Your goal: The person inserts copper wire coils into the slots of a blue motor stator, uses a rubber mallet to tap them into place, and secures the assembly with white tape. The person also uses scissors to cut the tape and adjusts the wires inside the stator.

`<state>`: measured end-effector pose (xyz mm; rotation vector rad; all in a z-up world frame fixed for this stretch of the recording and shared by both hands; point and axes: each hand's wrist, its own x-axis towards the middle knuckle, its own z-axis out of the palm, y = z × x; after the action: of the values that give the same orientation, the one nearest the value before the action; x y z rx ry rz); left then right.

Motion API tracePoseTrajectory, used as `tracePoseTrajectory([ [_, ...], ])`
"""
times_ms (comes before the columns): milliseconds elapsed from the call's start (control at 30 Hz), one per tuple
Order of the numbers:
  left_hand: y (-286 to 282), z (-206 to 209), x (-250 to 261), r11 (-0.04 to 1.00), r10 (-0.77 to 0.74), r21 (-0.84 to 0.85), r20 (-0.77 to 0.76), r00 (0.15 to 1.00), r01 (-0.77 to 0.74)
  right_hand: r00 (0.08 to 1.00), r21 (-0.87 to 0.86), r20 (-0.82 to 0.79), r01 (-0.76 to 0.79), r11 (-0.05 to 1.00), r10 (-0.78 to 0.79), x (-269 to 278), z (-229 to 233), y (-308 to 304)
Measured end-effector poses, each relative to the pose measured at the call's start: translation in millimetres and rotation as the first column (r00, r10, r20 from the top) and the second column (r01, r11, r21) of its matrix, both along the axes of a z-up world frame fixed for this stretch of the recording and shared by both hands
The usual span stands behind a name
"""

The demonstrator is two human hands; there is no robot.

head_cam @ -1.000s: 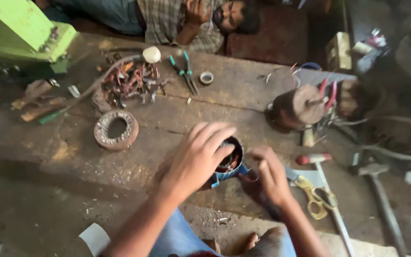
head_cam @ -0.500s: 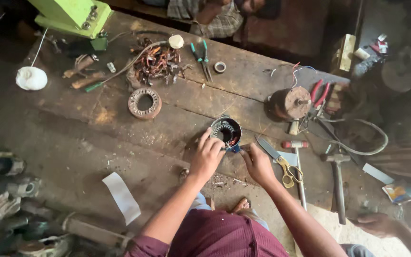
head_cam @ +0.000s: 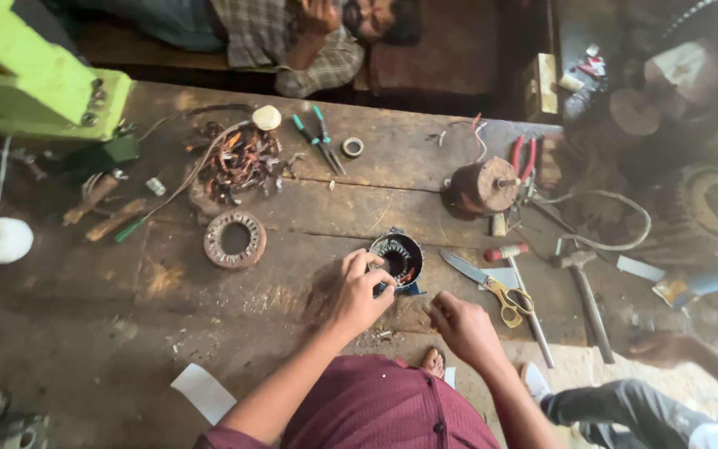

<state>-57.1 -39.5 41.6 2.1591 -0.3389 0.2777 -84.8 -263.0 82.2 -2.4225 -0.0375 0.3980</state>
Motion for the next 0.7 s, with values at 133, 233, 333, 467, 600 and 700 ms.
tracePoseTrajectory([
  [133, 7.5, 20.3, 2.3, 0.995, 0.003, 0.097, -0.077, 0.997, 0.004, 0.955, 0.229, -0.191, 0.268, 0.936, -0.227, 32.7, 23.6, 4.3],
  [233, 36.8, 38.5, -0.2, 0.951, -0.053, 0.272, -0.324, 0.945, 0.146, 0.970, -0.604, 0.182, 0.239, 0.760, -0.160, 40.0, 33.0, 3.9],
  [333, 51.1, 54.9, 3.6, 0.795, -0.019, 0.606, 0.074, 0.997, -0.030, 0.966, -0.384, 0.154, 0.253, 0.888, -0.209, 39.9, 38.3, 6.4],
  [467, 13.0, 49.2, 14.3, 0.828, -0.225, 0.544, 0.104, 0.969, 0.134, 0.904, -0.271, 0.358, -0.137, 0.953, 0.232, 45.6, 33.2, 13.8],
  [600, -12.5, 15.8, 22.6, 0.840, -0.202, 0.529, 0.102, 0.974, 0.119, 0.750, -0.283, 0.317, -0.509, 0.813, 0.580, 71.1, 19.2, 12.5],
  [700, 1.2, -11.3, 16.8, 0.908, -0.203, 0.397, 0.129, 0.971, 0.137, 0.679, -0.291, 0.354, -0.573, 0.766, 0.643, 81.8, 6.0, 4.9],
])
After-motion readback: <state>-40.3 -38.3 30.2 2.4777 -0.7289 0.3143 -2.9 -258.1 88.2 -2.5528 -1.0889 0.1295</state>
